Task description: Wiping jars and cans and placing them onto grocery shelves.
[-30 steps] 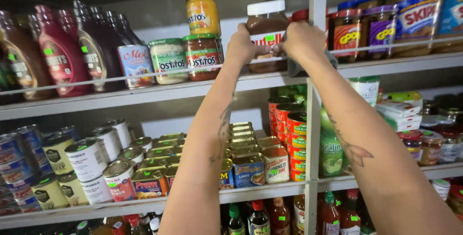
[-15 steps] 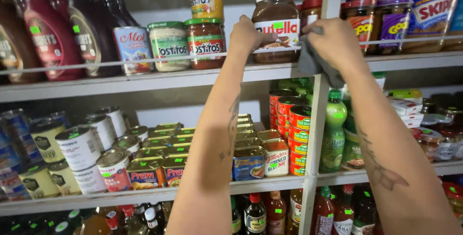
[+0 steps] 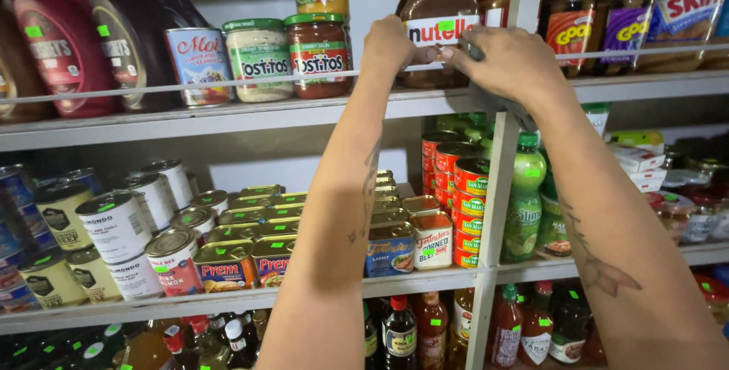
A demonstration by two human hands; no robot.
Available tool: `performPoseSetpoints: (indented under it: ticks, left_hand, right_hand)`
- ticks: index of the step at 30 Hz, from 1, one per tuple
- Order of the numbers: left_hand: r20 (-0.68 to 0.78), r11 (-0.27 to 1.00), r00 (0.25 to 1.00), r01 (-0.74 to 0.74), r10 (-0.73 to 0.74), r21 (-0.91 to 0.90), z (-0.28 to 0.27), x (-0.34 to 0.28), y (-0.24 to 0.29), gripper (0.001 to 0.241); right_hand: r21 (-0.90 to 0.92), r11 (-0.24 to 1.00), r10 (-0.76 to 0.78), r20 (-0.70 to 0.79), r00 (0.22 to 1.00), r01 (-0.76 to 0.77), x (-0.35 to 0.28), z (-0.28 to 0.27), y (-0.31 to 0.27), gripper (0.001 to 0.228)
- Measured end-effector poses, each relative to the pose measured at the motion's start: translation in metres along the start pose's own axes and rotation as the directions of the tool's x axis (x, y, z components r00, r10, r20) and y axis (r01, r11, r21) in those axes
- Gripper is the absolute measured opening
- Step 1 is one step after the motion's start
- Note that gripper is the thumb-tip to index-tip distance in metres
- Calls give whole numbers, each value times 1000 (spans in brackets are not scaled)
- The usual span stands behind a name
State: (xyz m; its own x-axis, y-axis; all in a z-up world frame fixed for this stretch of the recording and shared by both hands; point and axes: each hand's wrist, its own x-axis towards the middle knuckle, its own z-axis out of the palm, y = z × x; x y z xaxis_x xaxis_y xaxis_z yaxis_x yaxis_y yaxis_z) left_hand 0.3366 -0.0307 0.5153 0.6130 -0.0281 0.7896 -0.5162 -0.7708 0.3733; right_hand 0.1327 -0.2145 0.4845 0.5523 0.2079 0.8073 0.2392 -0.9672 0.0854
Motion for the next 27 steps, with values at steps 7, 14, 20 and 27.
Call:
performPoseSetpoints:
  ticks: [7, 14, 20, 27]
  left_hand:
    - [52, 999, 999, 13, -16, 53, -41, -32, 28, 58]
    - [10, 1000, 1000, 17, -17, 2, -41, -41, 28, 60]
    - [-72, 996, 996, -60, 56, -60, -64, -72, 44, 77]
    - [-312, 779, 847, -524, 431, -344, -123, -176, 32, 50]
  right_hand:
    - [17, 998, -56, -106, 993, 59, -4, 10, 4, 67]
    - [21, 996, -84, -161, 983, 88, -10, 15, 0, 64]
    - [17, 1000, -23, -133, 991, 26, -7, 15, -2, 65]
    - [342, 902, -75, -475, 877, 262, -37, 35, 16, 44]
